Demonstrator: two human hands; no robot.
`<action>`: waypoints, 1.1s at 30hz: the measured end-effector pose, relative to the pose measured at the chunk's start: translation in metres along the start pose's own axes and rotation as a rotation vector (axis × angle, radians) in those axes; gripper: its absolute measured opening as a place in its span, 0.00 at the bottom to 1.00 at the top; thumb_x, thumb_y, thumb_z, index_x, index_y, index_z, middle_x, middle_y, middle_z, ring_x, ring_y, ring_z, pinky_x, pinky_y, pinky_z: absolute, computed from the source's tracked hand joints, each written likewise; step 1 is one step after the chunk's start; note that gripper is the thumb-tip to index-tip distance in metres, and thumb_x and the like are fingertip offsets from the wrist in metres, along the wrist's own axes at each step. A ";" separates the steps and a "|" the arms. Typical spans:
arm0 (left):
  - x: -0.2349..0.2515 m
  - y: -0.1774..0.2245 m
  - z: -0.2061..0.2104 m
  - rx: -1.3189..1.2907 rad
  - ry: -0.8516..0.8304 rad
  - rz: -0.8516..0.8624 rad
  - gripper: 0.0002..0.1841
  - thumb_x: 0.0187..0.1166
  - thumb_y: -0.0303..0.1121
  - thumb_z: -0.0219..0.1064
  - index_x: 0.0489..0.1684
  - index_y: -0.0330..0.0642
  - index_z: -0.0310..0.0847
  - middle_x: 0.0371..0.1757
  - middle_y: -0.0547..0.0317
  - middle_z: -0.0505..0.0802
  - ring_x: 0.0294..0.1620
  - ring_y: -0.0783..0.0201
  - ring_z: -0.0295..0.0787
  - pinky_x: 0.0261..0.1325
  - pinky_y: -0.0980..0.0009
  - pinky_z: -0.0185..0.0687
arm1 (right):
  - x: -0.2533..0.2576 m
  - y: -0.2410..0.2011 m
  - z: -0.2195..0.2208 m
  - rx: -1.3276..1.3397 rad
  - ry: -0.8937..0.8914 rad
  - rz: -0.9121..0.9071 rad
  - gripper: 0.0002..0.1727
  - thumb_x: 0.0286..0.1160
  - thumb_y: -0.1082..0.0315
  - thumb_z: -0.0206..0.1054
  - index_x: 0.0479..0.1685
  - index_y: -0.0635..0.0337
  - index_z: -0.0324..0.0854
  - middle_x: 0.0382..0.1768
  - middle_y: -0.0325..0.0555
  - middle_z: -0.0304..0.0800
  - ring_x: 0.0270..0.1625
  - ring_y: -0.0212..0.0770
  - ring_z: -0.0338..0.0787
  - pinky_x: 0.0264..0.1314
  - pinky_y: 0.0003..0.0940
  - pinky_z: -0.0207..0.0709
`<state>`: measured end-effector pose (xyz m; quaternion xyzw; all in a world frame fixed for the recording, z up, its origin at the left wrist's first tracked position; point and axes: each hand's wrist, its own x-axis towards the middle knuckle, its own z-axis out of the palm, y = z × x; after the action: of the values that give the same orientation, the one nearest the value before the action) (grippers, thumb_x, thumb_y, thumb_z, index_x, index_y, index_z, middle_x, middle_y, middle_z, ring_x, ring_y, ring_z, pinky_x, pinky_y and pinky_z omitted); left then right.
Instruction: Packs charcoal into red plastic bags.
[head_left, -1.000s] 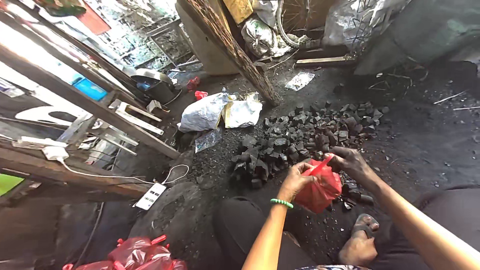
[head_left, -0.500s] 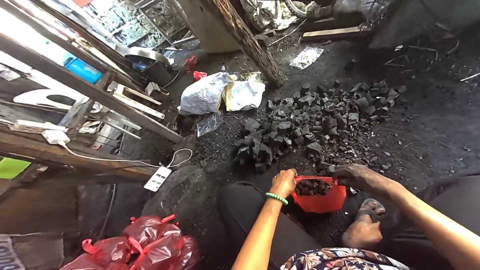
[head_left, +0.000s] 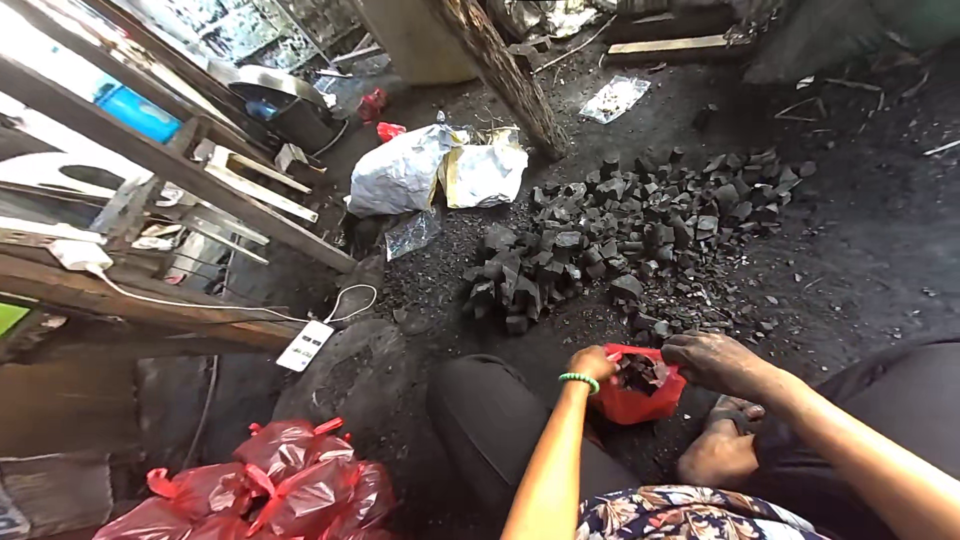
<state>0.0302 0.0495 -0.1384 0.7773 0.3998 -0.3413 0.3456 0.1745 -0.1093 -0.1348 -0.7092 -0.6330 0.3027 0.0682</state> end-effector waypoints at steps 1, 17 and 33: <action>0.003 0.010 0.008 -0.100 0.001 0.065 0.21 0.88 0.42 0.62 0.58 0.27 0.84 0.60 0.35 0.90 0.64 0.43 0.86 0.70 0.42 0.75 | 0.001 0.001 0.002 -0.003 -0.007 0.002 0.12 0.75 0.76 0.68 0.54 0.60 0.89 0.58 0.54 0.90 0.67 0.57 0.87 0.69 0.55 0.78; -0.021 0.005 -0.014 -1.159 -0.009 0.405 0.09 0.88 0.26 0.55 0.34 0.42 0.75 0.12 0.72 0.71 0.08 0.81 0.58 0.11 0.85 0.55 | 0.010 -0.050 -0.049 0.287 0.550 -0.255 0.07 0.67 0.76 0.75 0.43 0.62 0.90 0.33 0.50 0.92 0.34 0.49 0.92 0.40 0.54 0.85; -0.075 0.049 -0.018 -0.866 0.330 0.797 0.09 0.79 0.25 0.63 0.50 0.38 0.86 0.34 0.61 0.88 0.27 0.76 0.79 0.30 0.80 0.75 | -0.005 0.000 -0.064 1.254 0.369 -0.031 0.32 0.81 0.35 0.53 0.50 0.56 0.86 0.25 0.40 0.92 0.15 0.29 0.83 0.15 0.23 0.77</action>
<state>0.0430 0.0134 -0.0555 0.6985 0.2289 0.1329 0.6649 0.2075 -0.0956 -0.0812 -0.5658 -0.3244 0.4870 0.5809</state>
